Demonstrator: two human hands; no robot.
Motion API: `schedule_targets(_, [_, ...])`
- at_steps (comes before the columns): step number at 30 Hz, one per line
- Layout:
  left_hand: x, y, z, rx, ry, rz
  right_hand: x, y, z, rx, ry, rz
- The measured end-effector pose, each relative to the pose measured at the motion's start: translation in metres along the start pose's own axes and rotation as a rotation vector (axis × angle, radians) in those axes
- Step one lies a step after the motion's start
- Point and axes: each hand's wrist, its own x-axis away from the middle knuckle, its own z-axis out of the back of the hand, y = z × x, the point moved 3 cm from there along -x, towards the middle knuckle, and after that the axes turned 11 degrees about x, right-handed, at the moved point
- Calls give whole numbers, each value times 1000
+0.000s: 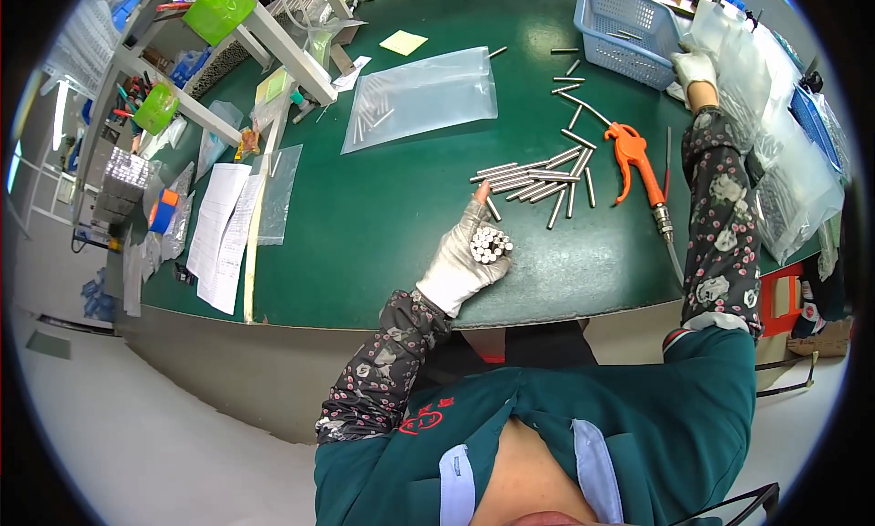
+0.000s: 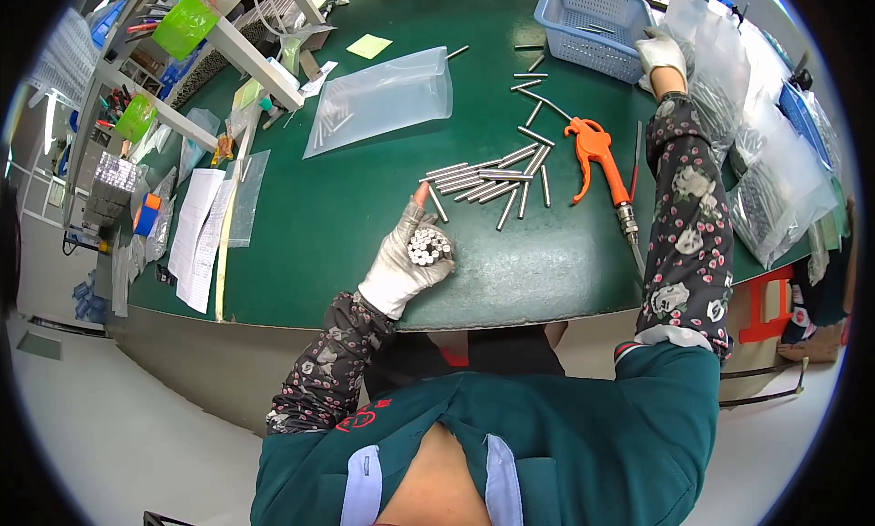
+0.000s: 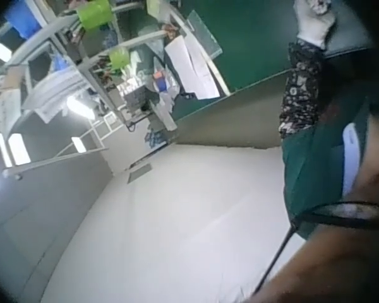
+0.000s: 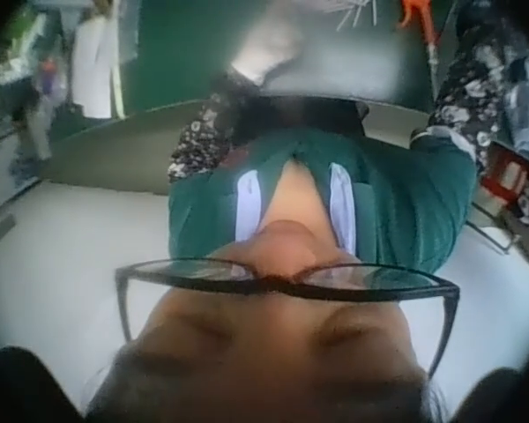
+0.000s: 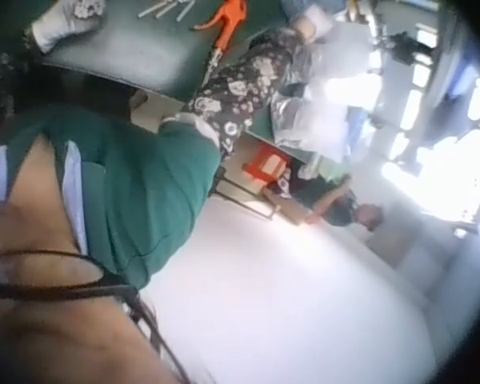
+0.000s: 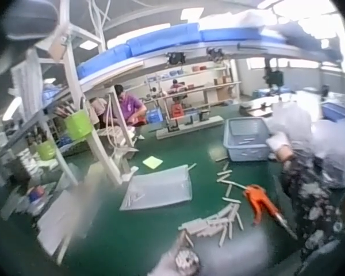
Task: The recorder is seen gathering small metal rods into a bundle, aligning them, and using an air duster to clean them on an assembly line.
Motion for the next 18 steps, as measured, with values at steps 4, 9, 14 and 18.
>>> schedule_targets(4, [-1,1,-2,-18,-4,-22,87,-64,-15,7,89,616])
schedule_targets(9, [1,-3,4,-51,-27,-65,273,-137,-29,-23,-464,1228])
schedule_targets(14, [-2,4,-3,45,-49,-100,324,-143,-47,121,-469,1498])
schedule_targets(18, [-3,4,-4,-80,-18,-121,328,-137,-62,163,-423,1614])
